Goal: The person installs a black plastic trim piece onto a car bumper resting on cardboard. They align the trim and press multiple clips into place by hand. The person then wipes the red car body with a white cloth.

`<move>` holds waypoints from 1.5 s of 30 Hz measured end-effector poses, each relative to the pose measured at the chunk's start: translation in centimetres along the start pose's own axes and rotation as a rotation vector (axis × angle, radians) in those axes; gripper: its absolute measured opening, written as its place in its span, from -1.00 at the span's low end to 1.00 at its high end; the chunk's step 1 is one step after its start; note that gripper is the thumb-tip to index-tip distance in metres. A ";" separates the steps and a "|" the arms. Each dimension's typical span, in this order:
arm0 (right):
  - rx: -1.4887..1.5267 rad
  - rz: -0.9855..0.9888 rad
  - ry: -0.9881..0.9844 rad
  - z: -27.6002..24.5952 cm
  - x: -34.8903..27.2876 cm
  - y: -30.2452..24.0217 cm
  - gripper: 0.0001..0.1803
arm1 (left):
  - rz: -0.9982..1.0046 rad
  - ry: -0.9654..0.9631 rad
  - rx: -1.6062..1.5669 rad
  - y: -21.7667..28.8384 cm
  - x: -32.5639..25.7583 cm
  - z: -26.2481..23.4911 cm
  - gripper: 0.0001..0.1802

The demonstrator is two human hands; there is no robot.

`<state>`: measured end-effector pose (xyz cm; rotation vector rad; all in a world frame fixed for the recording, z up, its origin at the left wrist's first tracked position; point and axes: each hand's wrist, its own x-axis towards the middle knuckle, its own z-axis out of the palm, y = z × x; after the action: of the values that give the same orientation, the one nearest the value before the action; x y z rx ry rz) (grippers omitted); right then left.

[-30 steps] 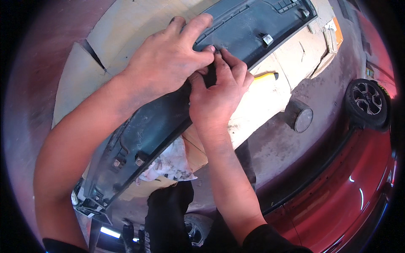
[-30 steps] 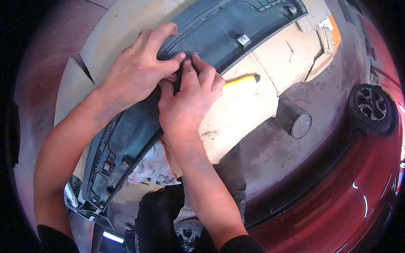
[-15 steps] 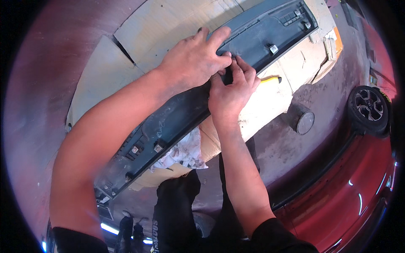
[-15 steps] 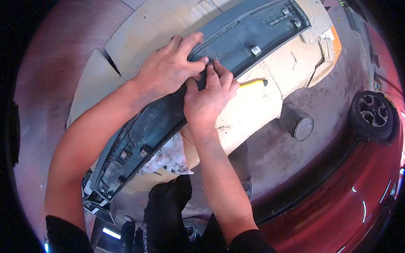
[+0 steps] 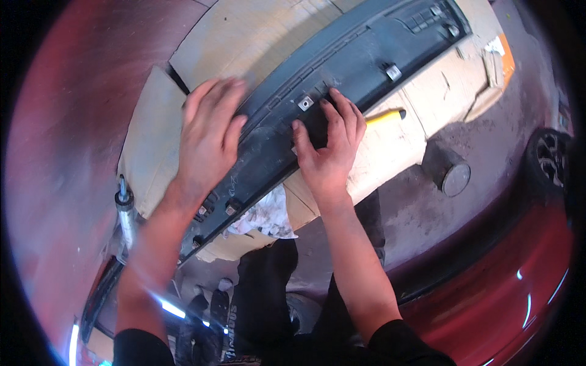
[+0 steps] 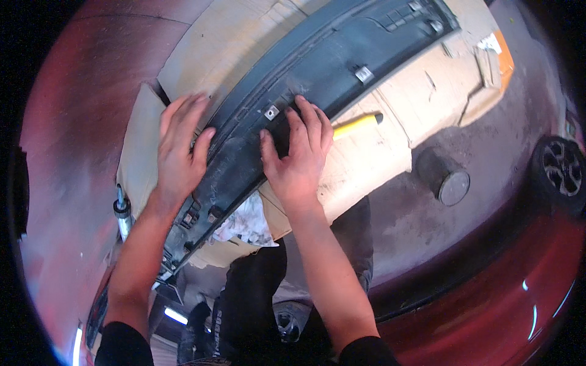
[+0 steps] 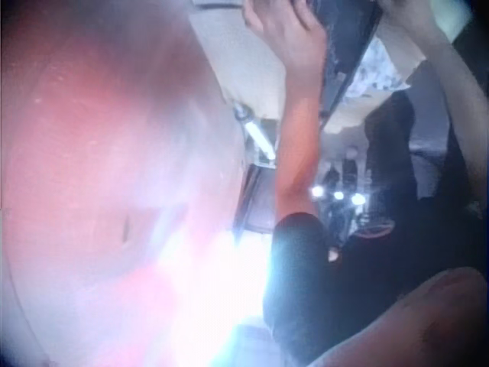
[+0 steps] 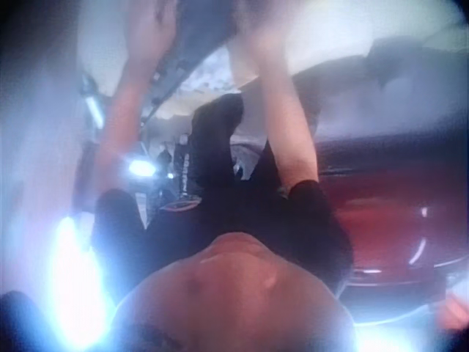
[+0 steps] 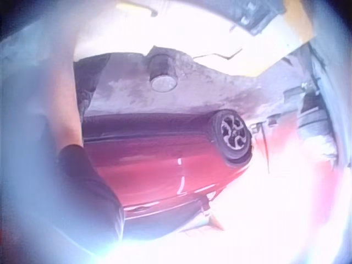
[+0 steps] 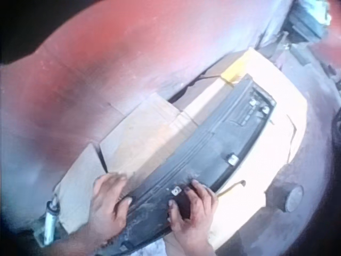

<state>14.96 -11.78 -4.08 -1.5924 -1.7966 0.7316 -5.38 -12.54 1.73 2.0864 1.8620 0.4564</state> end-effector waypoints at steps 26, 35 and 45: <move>-0.225 -0.074 -0.035 2.0 -0.9 -1.5 -0.08 | 0.503 0.057 0.019 0.0 4.0 6.9 -0.89; -0.237 -0.124 -0.083 2.1 -1.1 -1.6 -0.20 | 0.559 -0.068 0.030 -0.6 3.6 5.9 -0.86; 0.081 -0.019 -0.106 0.7 -0.8 -1.6 0.12 | 0.230 0.230 -0.246 -1.1 1.2 3.8 -0.66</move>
<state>13.40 -12.74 -3.41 -1.5068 -1.8310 0.8834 -4.60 -11.29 -2.12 2.1573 1.5859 0.9671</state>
